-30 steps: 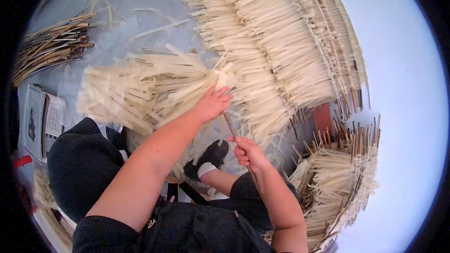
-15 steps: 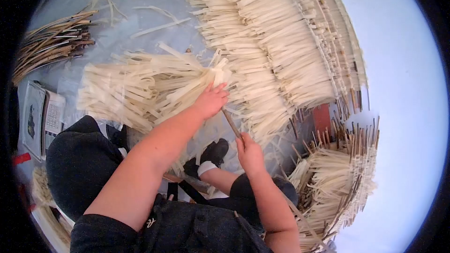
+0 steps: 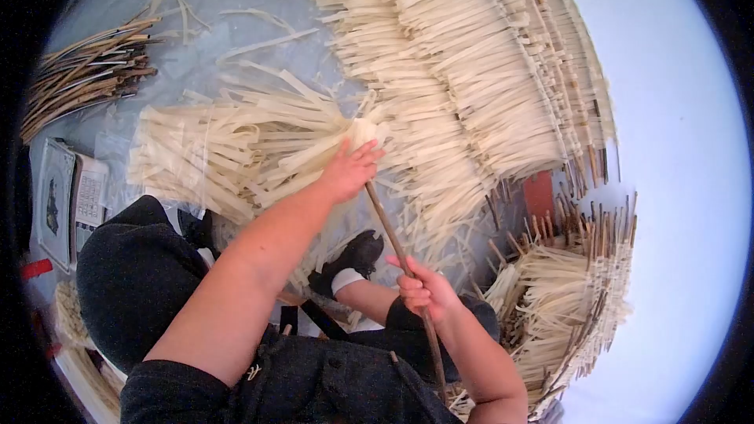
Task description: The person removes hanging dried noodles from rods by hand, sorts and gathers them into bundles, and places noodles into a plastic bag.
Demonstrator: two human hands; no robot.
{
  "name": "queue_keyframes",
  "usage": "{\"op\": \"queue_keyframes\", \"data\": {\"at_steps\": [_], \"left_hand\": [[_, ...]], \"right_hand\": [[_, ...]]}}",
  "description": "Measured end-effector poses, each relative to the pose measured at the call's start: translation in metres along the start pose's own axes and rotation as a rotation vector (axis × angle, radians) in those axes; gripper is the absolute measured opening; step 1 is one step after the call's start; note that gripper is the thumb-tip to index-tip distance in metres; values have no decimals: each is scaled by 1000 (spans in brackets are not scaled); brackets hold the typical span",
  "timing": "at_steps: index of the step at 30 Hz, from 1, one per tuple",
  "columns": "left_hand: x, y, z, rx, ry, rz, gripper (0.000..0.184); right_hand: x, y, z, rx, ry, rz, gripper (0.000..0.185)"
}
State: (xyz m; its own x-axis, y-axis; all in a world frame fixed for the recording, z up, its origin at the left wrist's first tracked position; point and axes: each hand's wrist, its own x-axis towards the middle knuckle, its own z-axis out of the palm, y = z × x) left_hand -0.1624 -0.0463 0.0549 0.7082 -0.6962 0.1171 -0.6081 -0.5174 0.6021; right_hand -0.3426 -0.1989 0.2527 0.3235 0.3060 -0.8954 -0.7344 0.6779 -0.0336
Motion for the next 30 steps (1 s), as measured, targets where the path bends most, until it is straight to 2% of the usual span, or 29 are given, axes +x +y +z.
{"op": "queue_keyframes", "data": {"at_steps": [3, 5, 6, 8, 9, 11, 12, 13, 14, 16, 18, 22, 26, 27, 28, 29, 30], "left_hand": [[-1, 6, 5, 32, -58, -7, 19], [0, 4, 5, 53, -65, 7, 20], [2, 2, -1, 64, -111, -45, 21], [7, 5, 0, 57, -158, -86, 23], [9, 2, 2, 112, -136, -83, 26], [4, -3, 4, 183, -115, -83, 29], [-3, -1, 6, 146, -22, -152, 34], [-7, -2, 7, 104, 73, -221, 41], [-8, -5, 7, 105, 74, -222, 41], [-15, -7, 1, 123, 13, -268, 53], [-18, -10, -3, 101, -26, -260, 56], [-14, -14, -2, 78, -118, -196, 55], [-13, -7, 10, 47, -118, -179, 52], [-10, -3, 4, 84, -139, -237, 51], [-6, -1, 1, 123, -158, -295, 50], [-3, -1, 1, 122, -157, -295, 50], [1, -2, 0, 79, -165, -316, 51]], "right_hand": [[-19, 14, 4, -100, 75, -37, 38], [-26, 21, 14, -647, 305, -169, 35], [-21, 22, 12, -649, 307, -171, 35], [-10, 24, -2, -1433, 611, -520, 32], [-7, 21, -8, -1430, 618, -521, 32], [5, 11, -13, -1873, 715, -917, 31], [10, 12, -6, -2033, 854, -1033, 30], [15, 10, -12, -2030, 852, -1039, 30], [22, 6, -25, -1939, 791, -1036, 26], [20, 2, -17, -1849, 732, -1022, 23], [8, -5, -5, -696, 386, -224, 25], [-3, -6, -14, -636, 359, -172, 27], [-7, 5, -33, -575, 333, -99, 28], [-4, 6, -37, -1307, 274, -579, 27], [-2, 8, -39, -2002, 695, -1150, 27], [-8, 8, -39, -2130, 930, -1165, 27], [-14, 8, -26, -2154, 976, -1093, 28]]}}
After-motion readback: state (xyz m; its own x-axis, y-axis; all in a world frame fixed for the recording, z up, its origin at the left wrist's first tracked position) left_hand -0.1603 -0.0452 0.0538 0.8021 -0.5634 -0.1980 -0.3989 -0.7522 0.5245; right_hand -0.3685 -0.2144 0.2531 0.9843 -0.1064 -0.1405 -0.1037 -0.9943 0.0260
